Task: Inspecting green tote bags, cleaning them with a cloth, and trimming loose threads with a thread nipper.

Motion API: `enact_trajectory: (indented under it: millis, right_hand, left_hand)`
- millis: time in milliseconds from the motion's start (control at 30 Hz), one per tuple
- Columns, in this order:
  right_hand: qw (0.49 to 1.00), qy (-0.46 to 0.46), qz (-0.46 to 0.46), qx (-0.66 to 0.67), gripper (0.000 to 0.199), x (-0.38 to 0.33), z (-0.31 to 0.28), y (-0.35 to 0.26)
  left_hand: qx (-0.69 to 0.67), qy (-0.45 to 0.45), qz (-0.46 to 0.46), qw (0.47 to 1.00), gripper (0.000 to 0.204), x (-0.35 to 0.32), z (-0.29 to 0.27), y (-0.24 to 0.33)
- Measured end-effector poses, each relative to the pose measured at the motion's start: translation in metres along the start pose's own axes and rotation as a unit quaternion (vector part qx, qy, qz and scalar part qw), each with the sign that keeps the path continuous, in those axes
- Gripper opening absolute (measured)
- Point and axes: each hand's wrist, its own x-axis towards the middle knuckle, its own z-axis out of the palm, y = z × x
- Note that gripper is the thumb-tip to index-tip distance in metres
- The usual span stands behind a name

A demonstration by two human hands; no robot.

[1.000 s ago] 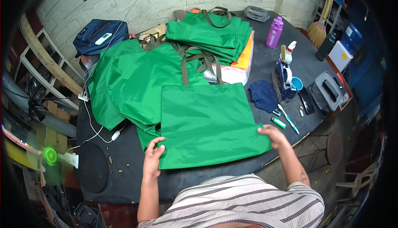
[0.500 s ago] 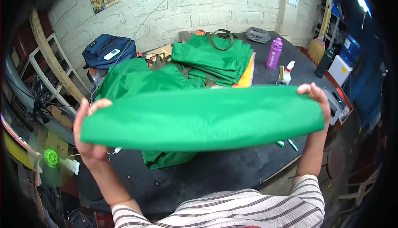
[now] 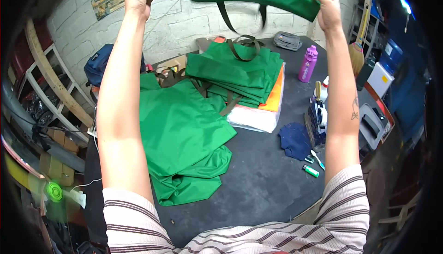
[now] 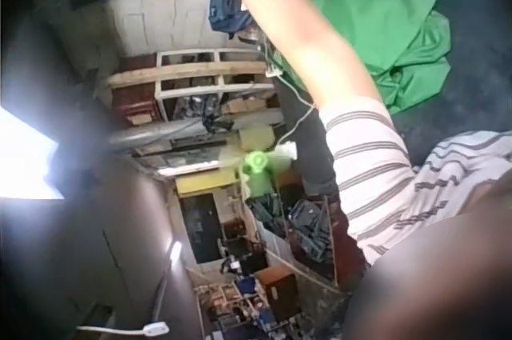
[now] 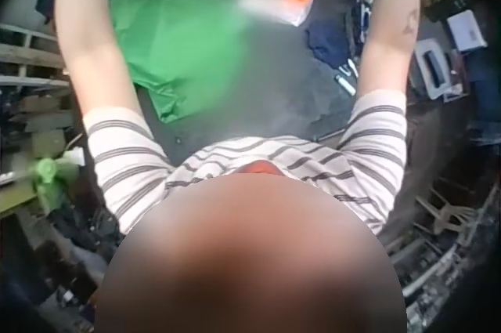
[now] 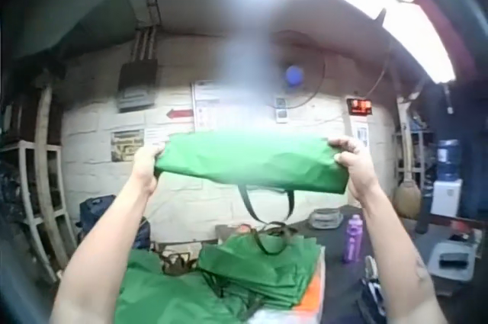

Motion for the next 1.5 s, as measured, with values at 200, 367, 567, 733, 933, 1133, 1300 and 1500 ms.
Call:
enact_trajectory:
  millis: [200,367,567,733,933,1133,1300,1500]
  right_hand:
    - [0.941,0.018,0.329,-0.078,0.042,-0.105,0.028,0.111]
    - [0.857,-0.076,0.414,-0.297,0.064,-0.286,-0.001,0.225]
    - [0.888,0.097,0.349,-0.282,0.043,-0.368,0.019,0.133]
    - [0.868,-0.050,0.479,-0.122,0.017,-0.423,0.020,0.025]
    - [0.831,-0.178,0.402,-0.339,0.014,-0.444,0.003,-0.094]
    - [0.807,-0.212,0.419,-0.357,0.016,-0.454,-0.029,-0.140]
    - [0.808,-0.183,0.444,-0.341,0.016,-0.448,-0.030,-0.159]
    - [0.740,-0.181,0.399,-0.510,0.013,-0.471,-0.051,-0.137]
  left_hand:
    - [0.380,0.082,-0.217,0.895,0.072,-0.059,-0.040,-0.112]
    - [0.445,-0.096,-0.283,0.844,0.061,-0.177,-0.050,-0.158]
    - [0.469,-0.353,-0.305,0.750,0.050,-0.386,-0.060,-0.072]
    - [0.654,-0.334,-0.171,0.657,0.058,-0.455,-0.069,-0.072]
    - [0.690,-0.368,-0.062,0.621,0.017,-0.456,-0.073,-0.075]
    - [0.645,-0.224,-0.003,0.731,0.011,-0.422,-0.062,-0.028]
    - [0.540,-0.304,-0.030,0.784,0.008,-0.434,-0.034,0.059]
    - [0.547,-0.284,-0.270,0.740,0.005,-0.499,-0.102,0.070]
